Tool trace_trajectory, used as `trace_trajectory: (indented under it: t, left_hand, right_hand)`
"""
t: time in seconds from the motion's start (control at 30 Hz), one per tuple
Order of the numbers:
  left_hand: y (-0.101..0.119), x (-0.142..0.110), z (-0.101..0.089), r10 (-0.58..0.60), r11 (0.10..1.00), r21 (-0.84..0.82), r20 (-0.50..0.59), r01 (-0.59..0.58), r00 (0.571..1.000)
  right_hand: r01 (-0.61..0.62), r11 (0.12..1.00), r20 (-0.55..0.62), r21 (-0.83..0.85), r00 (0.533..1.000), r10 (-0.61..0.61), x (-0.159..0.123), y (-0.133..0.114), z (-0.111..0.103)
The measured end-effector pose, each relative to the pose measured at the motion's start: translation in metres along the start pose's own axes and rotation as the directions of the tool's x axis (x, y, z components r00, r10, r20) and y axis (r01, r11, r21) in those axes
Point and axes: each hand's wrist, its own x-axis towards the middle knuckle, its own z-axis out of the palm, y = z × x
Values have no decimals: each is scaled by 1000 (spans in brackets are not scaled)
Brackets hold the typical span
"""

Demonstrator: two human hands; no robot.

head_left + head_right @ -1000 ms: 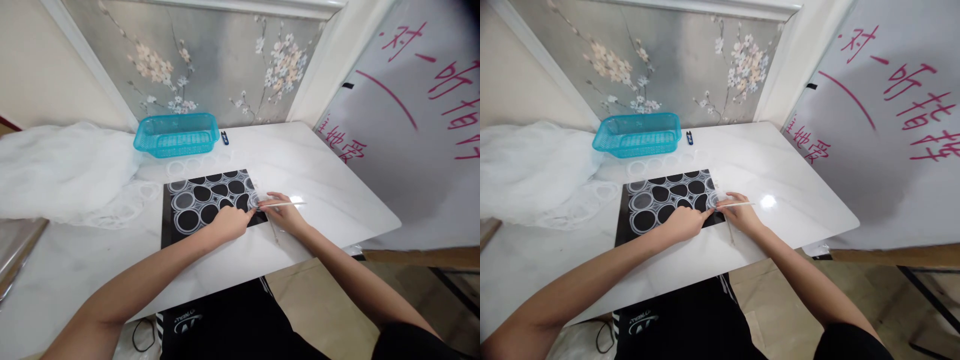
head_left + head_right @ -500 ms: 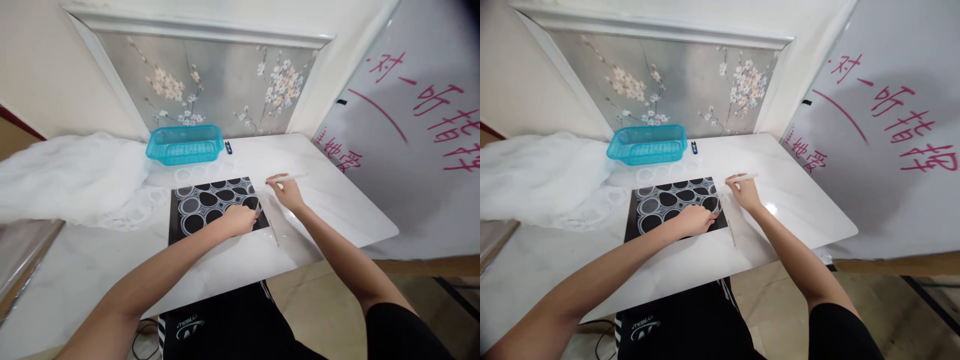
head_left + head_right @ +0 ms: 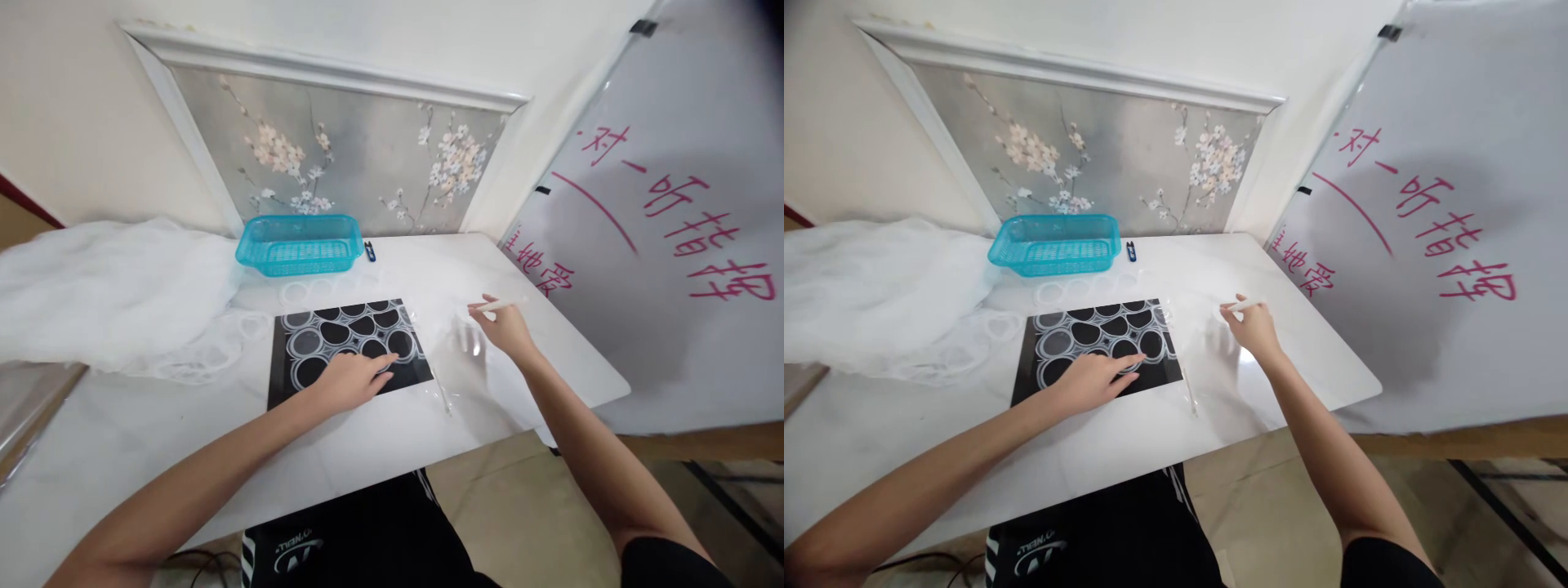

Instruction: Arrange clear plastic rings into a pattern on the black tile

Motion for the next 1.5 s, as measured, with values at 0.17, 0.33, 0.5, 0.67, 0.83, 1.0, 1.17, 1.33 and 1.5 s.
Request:
trace_trajectory:
  t: [0.17,0.33,0.5,0.67,0.83,1.0,1.17,1.33,1.5]
  left_hand:
    - [-46,-46,-10,-222,975,-17,23,222,975]
    - [-71,-71,-20,-243,968,-19,152,249,958]
    - [-75,-85,-24,-105,993,-35,230,116,968]
    - [-77,-96,-33,2,994,-110,243,26,970]
    - [-85,-103,-25,-11,987,-156,158,36,987]
    - [-88,-113,-7,-142,982,142,115,125,983]
    - [-89,-117,1,-211,949,258,99,180,972]
    - [-92,-116,6,-174,964,220,83,152,981]
    - [-99,-116,9,-180,962,216,49,166,982]
  right_hand:
    - [-30,972,268,232,963,-34,-27,-37,9]
    - [-89,897,653,434,717,-245,-26,-59,21]
    - [-138,901,806,412,516,-290,-13,-63,20]
    - [-55,953,831,298,507,-230,-6,-65,6]
    - [-102,939,668,327,728,-154,-2,-92,25]
    - [-162,827,643,539,713,-279,-5,-155,91]
    - [-23,791,519,612,766,-379,-12,-208,147]
    - [56,788,490,613,755,-435,-14,-223,165]
    - [29,810,509,585,765,-395,-14,-218,169]
